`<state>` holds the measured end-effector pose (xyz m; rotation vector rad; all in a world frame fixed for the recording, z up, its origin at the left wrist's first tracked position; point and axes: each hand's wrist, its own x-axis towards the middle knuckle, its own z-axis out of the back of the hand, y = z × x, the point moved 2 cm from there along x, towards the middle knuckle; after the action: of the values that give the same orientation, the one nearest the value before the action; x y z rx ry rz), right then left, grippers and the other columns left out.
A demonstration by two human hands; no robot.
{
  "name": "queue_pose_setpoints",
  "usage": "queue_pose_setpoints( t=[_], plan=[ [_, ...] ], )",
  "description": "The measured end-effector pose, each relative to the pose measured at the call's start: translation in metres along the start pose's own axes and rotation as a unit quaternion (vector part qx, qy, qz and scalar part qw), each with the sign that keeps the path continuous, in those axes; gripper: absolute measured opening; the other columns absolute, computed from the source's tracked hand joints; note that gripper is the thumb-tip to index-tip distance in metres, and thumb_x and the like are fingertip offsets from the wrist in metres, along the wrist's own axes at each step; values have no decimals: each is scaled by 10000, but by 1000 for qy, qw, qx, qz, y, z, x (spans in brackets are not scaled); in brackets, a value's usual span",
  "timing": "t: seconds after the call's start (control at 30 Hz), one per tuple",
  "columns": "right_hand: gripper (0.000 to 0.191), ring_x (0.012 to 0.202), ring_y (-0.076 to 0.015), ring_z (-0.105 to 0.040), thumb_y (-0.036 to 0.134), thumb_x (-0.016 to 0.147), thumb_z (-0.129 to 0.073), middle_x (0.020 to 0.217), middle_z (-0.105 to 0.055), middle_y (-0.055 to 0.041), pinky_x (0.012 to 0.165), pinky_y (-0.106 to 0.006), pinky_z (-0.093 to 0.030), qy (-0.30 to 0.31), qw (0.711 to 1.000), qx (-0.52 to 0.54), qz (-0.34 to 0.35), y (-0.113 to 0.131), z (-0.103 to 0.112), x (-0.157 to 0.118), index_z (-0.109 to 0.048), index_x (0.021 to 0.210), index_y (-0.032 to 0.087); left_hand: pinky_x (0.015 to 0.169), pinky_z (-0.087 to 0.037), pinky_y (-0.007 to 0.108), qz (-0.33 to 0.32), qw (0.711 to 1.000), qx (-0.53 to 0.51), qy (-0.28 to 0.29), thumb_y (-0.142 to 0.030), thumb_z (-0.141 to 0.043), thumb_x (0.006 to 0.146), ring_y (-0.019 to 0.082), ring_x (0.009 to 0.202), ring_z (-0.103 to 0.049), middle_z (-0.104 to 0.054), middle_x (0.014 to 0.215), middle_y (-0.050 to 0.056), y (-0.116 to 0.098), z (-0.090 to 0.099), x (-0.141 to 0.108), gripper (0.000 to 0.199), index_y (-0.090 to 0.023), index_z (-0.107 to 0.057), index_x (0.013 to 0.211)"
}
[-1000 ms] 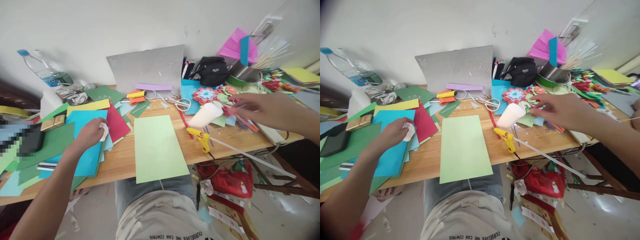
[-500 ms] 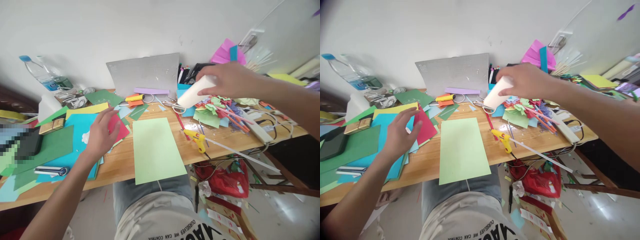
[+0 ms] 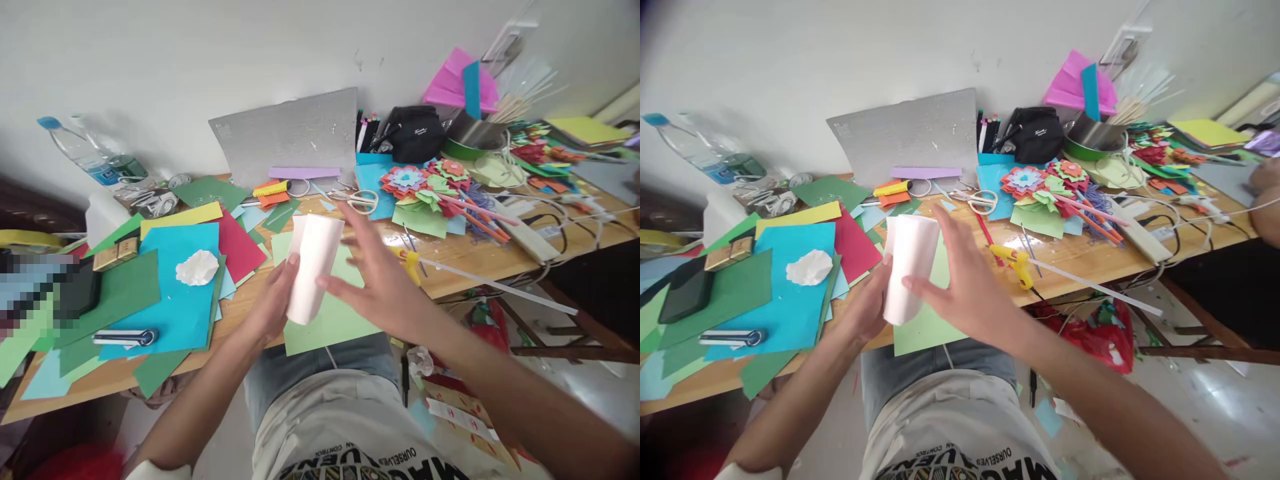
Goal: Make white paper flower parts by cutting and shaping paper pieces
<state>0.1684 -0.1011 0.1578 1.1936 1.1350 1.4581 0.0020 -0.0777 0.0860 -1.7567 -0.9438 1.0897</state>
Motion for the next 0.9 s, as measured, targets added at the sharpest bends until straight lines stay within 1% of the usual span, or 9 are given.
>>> queue_pose_setpoints(
  t=[0.1,0.17,0.23,0.3,0.4,0.47,0.63,0.77,0.9],
  plan=[
    [984,1241,-334,-546,433,754,-758,1475,-439,-87,879,-493,-585,-60,994,38,-81,-53,-26,1,-181,1551,398,596,-468,296,-68,996,45,-43,-685,-539,857,231,768,-654,-720,870,54,7,-4,8,552,-201,-686,1080],
    [927,1200,-310,-577,450,757,-744,1440,-484,-90,896,-459,-573,-102,989,44,-101,-80,-37,10,-244,1533,367,554,-428,286,-94,985,109,-93,-674,-537,858,203,683,-614,-682,757,37,12,3,18,523,-176,-689,900],
    [767,1192,-292,-593,443,782,-702,1399,-549,-65,947,-440,-548,-99,983,117,-98,-100,-41,23,-370,1464,334,527,-395,281,-95,972,150,-155,-661,-561,839,187,628,-583,-638,669,26,16,16,28,512,-164,-656,767],
    [658,1159,-297,-622,434,774,-678,1313,-629,-62,937,-443,-551,-74,967,209,-125,-113,-38,36,-461,1377,289,526,-406,286,-66,974,126,-177,-661,-594,804,199,624,-602,-647,662,33,18,32,35,507,-160,-659,758],
    [568,1092,-330,-661,521,777,-635,1148,-715,-100,864,-463,-572,-24,935,289,-205,-124,-23,51,-553,1247,214,562,-477,312,-29,987,24,-157,-635,-684,721,252,704,-673,-704,725,72,12,52,39,499,-148,-694,831],
    [578,1063,-339,-676,610,786,-604,1069,-739,-112,832,-468,-578,10,926,301,-228,-126,-12,57,-585,1195,202,599,-520,334,-34,988,-15,-153,-591,-728,685,288,781,-702,-727,771,99,2,62,36,488,-137,-707,864],
    [668,1049,-329,-690,763,772,-533,1005,-751,-93,816,-470,-584,51,924,314,-213,-127,4,65,-609,1163,227,628,-562,376,-44,982,-5,-185,-529,-719,700,326,855,-715,-737,795,96,-19,83,24,402,-156,-713,851],
    [769,1071,-341,-681,844,741,-488,1005,-752,-107,823,-480,-586,71,910,349,-211,-131,5,65,-626,1159,214,559,-522,351,-48,972,49,-224,-512,-718,694,298,772,-699,-693,694,58,-29,101,17,325,-193,-653,689],
    [804,1089,-357,-669,842,709,-535,1031,-747,-119,833,-507,-579,71,912,344,-210,-137,4,62,-608,1192,204,552,-496,338,-70,958,42,-275,-468,-741,672,275,755,-674,-672,659,32,-42,117,10,288,-215,-616,617]
  ],
)
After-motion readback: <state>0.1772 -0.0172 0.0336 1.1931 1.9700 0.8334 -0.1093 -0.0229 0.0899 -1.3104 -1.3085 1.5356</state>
